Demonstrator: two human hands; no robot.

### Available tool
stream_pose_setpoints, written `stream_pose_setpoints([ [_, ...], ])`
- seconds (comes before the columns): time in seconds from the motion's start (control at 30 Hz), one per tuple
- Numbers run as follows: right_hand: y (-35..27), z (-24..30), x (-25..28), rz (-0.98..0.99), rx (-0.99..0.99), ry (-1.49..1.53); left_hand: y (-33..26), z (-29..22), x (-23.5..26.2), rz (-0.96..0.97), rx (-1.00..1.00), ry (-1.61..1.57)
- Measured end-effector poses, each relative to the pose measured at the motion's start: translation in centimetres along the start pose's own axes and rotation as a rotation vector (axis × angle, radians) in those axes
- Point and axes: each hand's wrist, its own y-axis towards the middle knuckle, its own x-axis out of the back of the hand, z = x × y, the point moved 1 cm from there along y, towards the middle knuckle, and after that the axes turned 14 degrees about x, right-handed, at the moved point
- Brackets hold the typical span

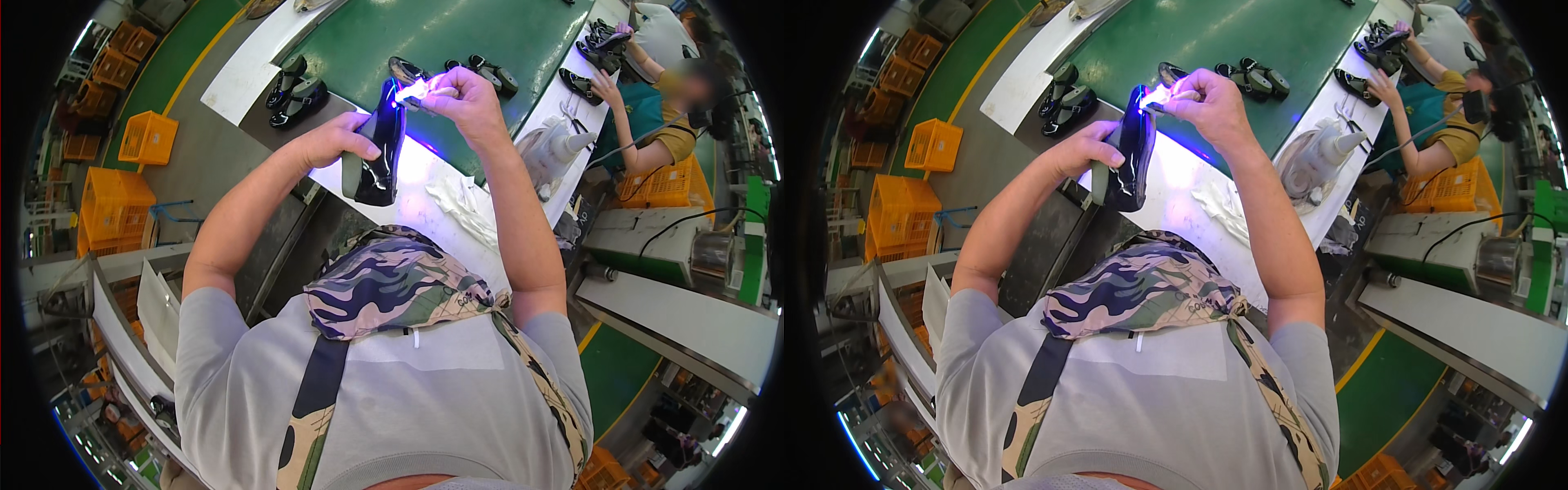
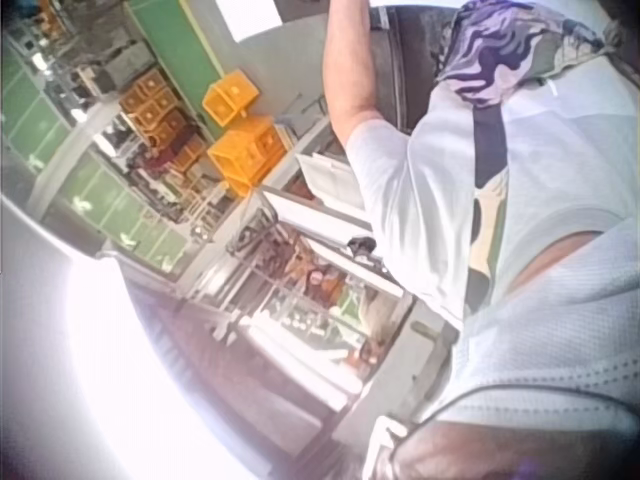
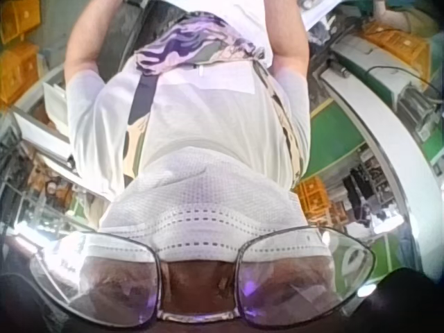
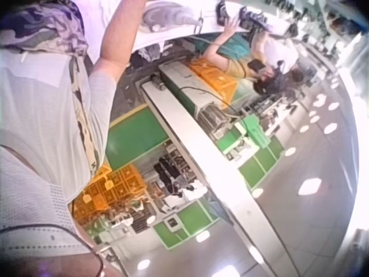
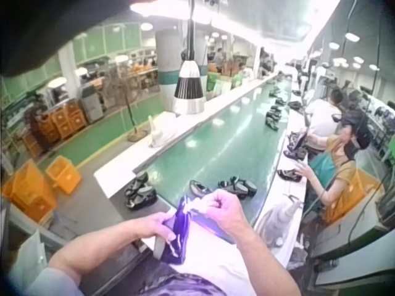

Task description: Apply polish and buff the surface of black shoes at a manufacturing workstation.

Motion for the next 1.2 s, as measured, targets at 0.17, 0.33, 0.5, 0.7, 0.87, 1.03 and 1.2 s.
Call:
stream_pose_setpoints([
  [0.17,-1.4,-0.8,-1.0,0.039,-0.007,0.039,-0.1,0.7,0.0,0.038,0.02,-0.333],
  [0.33,-2.3,-0.5,-2.5,0.062,-0.085,0.181,-0.1,2.1,0.6,-0.031,-0.021,-0.537],
  [0.5,-2.8,-0.9,-2.7,0.08,-0.089,0.218,-0.2,3.2,0.8,-0.081,0.033,-0.647],
  [0.7,-3.5,-0.6,-2.8,0.109,-0.06,0.103,-0.3,4.2,-0.7,-0.096,0.058,-0.818],
  [0.87,-4.2,0.1,-2.9,0.172,0.009,0.025,-0.1,6.3,-1.4,-0.138,0.093,-0.937],
  [1.03,-4.7,0.2,-3.1,0.221,0.122,-0.02,-0.7,8.3,-1.5,-0.075,0.087,-0.993],
  [1.2,-4.5,-0.5,-4.0,0.241,0.198,-0.037,-1.2,9.7,-2.7,-0.061,0.004,-1.18],
])
